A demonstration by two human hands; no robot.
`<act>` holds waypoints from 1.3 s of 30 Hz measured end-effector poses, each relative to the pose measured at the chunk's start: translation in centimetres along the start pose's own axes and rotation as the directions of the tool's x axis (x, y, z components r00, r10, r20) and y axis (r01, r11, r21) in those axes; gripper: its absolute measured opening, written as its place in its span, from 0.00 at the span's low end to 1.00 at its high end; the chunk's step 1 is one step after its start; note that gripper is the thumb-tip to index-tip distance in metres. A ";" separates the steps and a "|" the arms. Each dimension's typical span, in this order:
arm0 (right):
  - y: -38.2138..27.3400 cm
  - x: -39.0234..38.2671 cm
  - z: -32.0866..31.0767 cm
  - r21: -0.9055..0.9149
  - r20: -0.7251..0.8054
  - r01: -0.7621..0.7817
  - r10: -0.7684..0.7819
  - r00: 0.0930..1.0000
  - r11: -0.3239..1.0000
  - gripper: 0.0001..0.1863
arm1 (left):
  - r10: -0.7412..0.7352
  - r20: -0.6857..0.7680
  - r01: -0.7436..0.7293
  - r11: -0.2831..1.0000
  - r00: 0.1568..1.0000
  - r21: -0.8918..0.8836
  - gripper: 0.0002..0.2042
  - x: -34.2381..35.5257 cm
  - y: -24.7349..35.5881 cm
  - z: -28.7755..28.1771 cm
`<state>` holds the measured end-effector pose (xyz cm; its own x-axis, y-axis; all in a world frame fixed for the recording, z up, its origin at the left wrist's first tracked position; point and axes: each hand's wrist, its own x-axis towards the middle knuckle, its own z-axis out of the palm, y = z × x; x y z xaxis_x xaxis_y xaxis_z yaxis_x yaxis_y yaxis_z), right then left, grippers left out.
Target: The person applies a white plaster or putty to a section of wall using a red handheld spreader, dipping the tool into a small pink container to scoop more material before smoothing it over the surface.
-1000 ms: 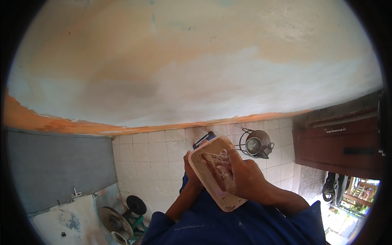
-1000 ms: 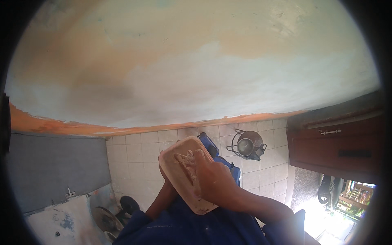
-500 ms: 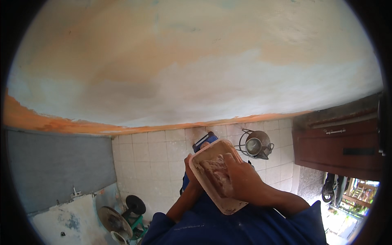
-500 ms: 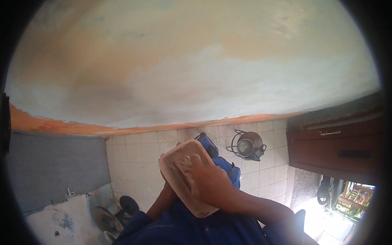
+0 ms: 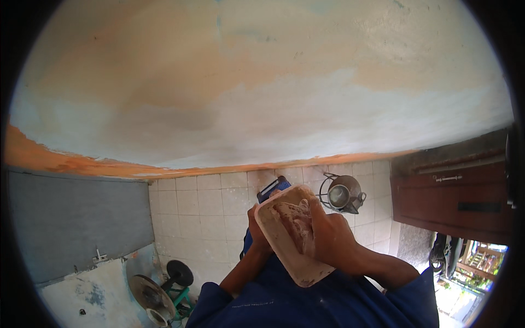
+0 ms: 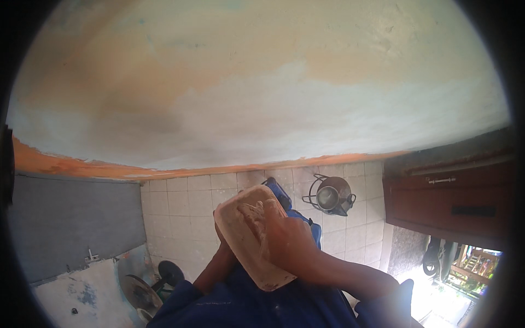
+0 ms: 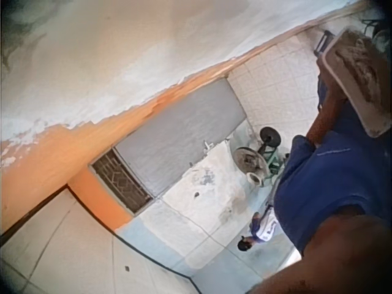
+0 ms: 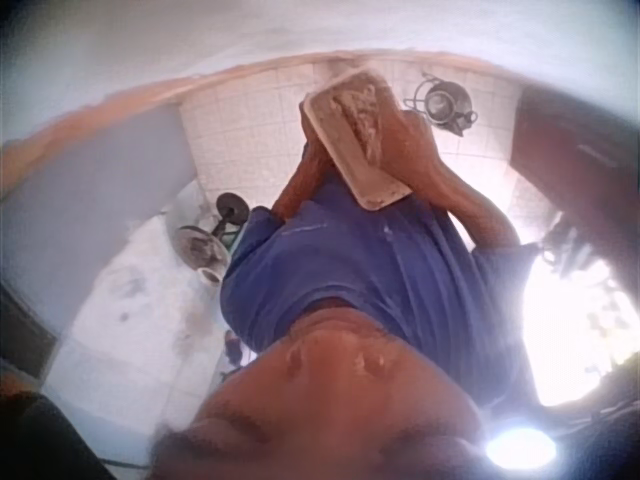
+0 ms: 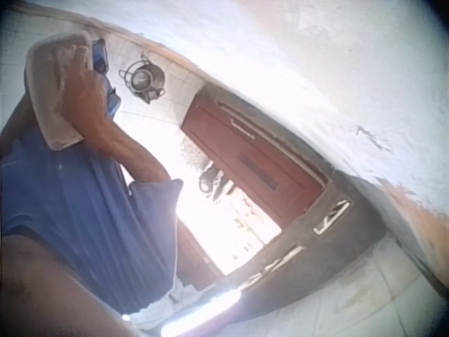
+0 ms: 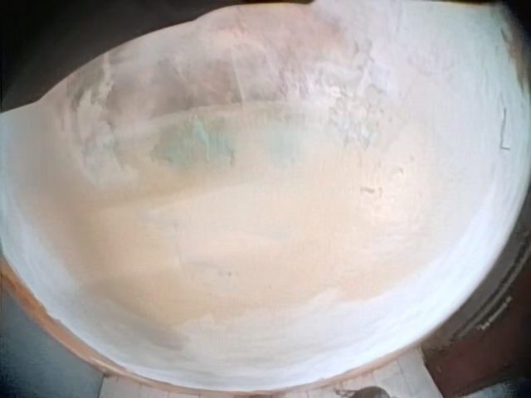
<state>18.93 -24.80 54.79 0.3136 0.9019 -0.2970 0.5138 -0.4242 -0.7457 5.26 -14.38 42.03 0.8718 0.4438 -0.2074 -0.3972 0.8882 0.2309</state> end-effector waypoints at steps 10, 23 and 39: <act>-1.0 1.1 0.8 0.077 -0.139 0.151 -0.139 0.980 0.986 0.27 | 0.025 -0.518 0.110 0.967 0.855 0.229 0.30 0.5 0.3 5.4; -1.0 -0.8 -0.1 0.025 0.010 -0.049 0.048 0.999 0.998 0.28 | 0.094 -0.322 0.027 0.936 0.942 0.352 0.31 -0.3 0.1 2.5; -0.8 -0.9 -1.2 0.066 0.050 -0.104 0.101 0.994 0.992 0.29 | 0.101 -0.278 0.037 0.892 0.955 0.451 0.32 0.0 0.3 2.0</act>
<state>19.18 -25.34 56.37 0.3232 0.8576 -0.4000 0.4249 -0.5092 -0.7485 5.68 -14.41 43.96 0.7128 0.5467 -0.4393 -0.1930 0.7551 0.6266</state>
